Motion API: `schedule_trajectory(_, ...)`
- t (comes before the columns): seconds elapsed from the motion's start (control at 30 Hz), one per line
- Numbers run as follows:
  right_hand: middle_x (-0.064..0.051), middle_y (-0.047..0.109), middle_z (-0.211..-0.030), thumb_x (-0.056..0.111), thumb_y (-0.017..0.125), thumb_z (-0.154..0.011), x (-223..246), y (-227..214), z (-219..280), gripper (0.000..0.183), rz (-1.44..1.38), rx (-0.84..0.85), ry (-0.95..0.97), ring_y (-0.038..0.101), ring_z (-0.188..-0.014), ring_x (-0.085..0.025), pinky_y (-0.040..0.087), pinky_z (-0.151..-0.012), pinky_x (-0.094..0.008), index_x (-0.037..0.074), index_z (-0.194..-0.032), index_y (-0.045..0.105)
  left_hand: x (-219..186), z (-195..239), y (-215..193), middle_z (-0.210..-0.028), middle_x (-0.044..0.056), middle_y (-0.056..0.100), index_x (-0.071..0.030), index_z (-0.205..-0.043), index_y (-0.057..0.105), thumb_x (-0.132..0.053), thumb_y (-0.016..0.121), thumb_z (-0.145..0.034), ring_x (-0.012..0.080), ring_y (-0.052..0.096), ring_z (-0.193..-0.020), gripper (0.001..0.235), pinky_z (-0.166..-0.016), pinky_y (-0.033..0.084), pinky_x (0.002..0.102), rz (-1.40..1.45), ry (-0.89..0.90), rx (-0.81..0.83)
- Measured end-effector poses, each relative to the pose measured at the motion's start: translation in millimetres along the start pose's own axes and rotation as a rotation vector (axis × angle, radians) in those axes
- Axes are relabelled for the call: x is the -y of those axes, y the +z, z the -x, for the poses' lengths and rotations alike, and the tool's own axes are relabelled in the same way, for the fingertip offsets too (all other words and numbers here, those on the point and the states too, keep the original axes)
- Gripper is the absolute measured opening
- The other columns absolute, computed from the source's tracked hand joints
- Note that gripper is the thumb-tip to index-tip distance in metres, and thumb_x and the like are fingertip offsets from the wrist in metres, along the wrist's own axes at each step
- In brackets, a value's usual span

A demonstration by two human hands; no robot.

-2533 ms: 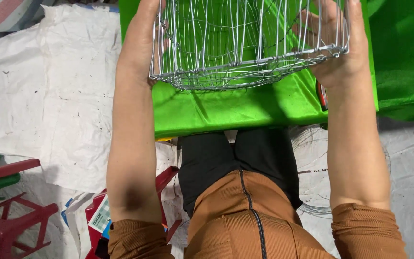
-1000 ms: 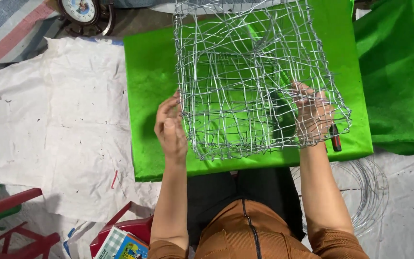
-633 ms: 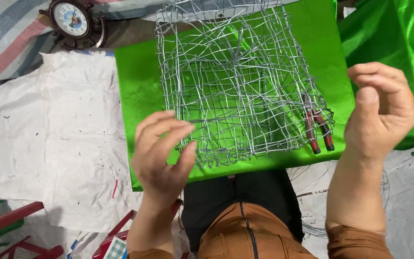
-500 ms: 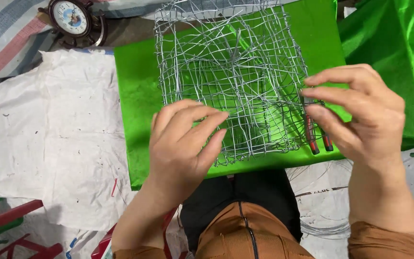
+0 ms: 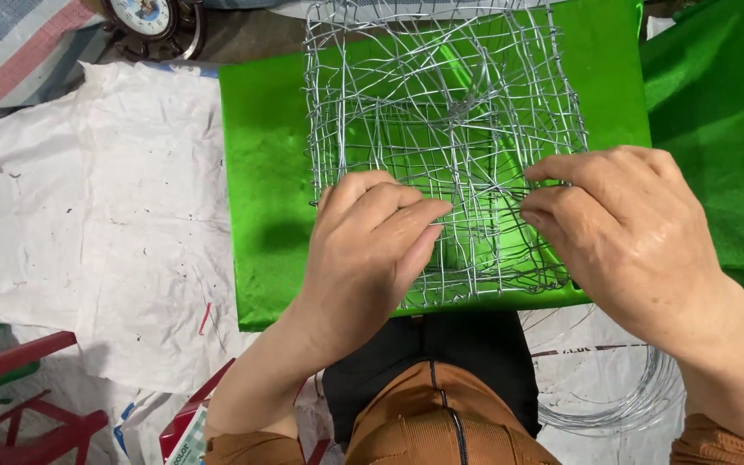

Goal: Bending and twisting metal wire to construct or repair a wire mesh frame

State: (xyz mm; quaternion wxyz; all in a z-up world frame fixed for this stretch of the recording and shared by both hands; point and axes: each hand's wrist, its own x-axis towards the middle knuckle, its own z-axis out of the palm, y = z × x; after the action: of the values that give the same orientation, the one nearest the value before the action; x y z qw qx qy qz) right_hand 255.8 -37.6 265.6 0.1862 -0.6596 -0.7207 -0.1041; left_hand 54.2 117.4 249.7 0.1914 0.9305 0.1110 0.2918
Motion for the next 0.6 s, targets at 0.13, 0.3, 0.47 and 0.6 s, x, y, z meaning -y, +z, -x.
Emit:
schedule_trajectory(0.13,-0.013,0.075,-0.114,-0.002,0.078,-0.105,1.6,0.9,-4.3,0.020,-0.019,-0.030,-0.030,0.069,-0.091,-0.026,0.049,-0.090,-0.042,0.003,-0.099,0.060,-0.1,-0.2,1.8,-0.092,0.004,0.070,-0.006,-0.101,0.078,-0.001,0.088,-0.087,0.0287,0.059,-0.096,0.018,-0.082,0.047,0.035,-0.026,-0.001,-0.004)
schedule_trajectory(0.3,-0.013,0.079,-0.108,0.002,0.072,-0.109,1.7,6.6,-3.0,0.011,0.080,-0.069,-0.051,0.072,-0.089,-0.023,0.054,-0.092,-0.042,0.002,-0.102,0.063,1.1,-0.4,2.0,-0.090,0.007,0.070,-0.004,-0.101,0.076,0.004,0.092,-0.083,0.0301,0.061,-0.093,0.025,-0.084,0.050,0.036,0.026,0.015,-0.013)
schedule_trajectory(0.47,-0.010,0.079,-0.102,0.006,0.071,-0.112,-1.5,10.1,-5.0,0.015,0.133,-0.100,-0.099,0.068,-0.079,-0.021,0.053,-0.086,-0.039,0.003,-0.102,0.060,2.4,0.3,-1.6,-0.093,0.007,0.070,-0.002,-0.103,0.076,0.004,0.086,-0.087,0.0302,0.061,-0.095,0.020,-0.089,0.050,0.037,0.090,0.012,0.006)
schedule_trajectory(0.6,-0.007,0.074,-0.096,0.008,0.068,-0.114,-7.8,10.0,-8.1,0.016,0.152,-0.086,-0.136,0.060,-0.071,-0.021,0.052,-0.082,-0.038,0.004,-0.102,0.058,7.7,0.7,-8.3,-0.099,0.009,0.072,0.000,-0.111,0.071,0.003,0.070,-0.095,0.0320,0.061,-0.100,0.017,-0.089,0.050,0.039,0.261,-0.048,0.063)
